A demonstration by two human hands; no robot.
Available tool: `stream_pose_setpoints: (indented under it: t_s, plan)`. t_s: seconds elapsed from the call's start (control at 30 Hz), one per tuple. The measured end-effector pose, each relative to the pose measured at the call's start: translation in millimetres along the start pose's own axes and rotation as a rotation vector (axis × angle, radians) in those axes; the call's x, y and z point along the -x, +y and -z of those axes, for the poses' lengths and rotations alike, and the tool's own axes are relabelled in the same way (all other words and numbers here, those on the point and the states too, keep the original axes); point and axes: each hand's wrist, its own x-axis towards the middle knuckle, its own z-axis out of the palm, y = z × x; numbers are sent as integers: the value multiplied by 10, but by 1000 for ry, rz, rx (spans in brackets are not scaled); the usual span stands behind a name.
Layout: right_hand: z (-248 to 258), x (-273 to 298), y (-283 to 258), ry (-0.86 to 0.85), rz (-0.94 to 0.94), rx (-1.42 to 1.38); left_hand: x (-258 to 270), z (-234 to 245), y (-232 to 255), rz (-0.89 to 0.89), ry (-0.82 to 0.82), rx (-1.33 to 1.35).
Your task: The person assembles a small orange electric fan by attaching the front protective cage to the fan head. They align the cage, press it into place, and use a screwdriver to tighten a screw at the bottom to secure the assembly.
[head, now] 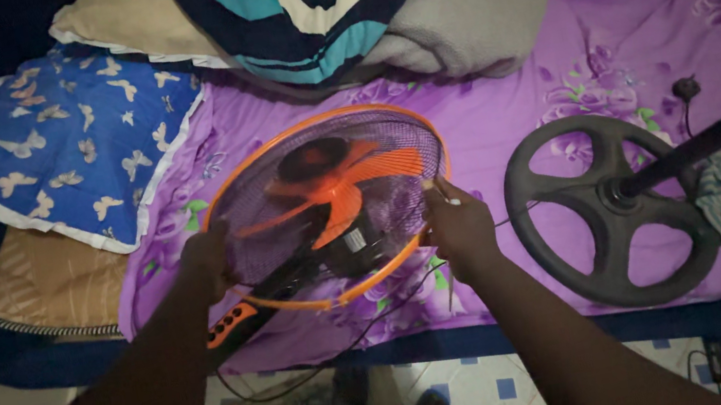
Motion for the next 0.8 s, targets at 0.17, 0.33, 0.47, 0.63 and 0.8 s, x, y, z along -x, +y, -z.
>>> stream_pose_setpoints:
  t_s: [0.17, 0.33, 0.47, 0.63, 0.8]
  plan:
    - [-25, -73, -28, 19, -2, -251, -290, 325, -359, -823, 103, -1338]
    - [-19, -119, -15, -7, 20, -242, -44, 188, -68, 9, -11, -72]
    - [-87, -185, 76, 79, -52, -230, 70, 172, 15, 53, -29, -65]
    - [-214, -168, -26, 32, -9, -293, 24, 260, -145, 68, -67, -14]
    - [-295, -120, -233, 17, -70, -264, -112, 362, -371, 110, -165, 134]
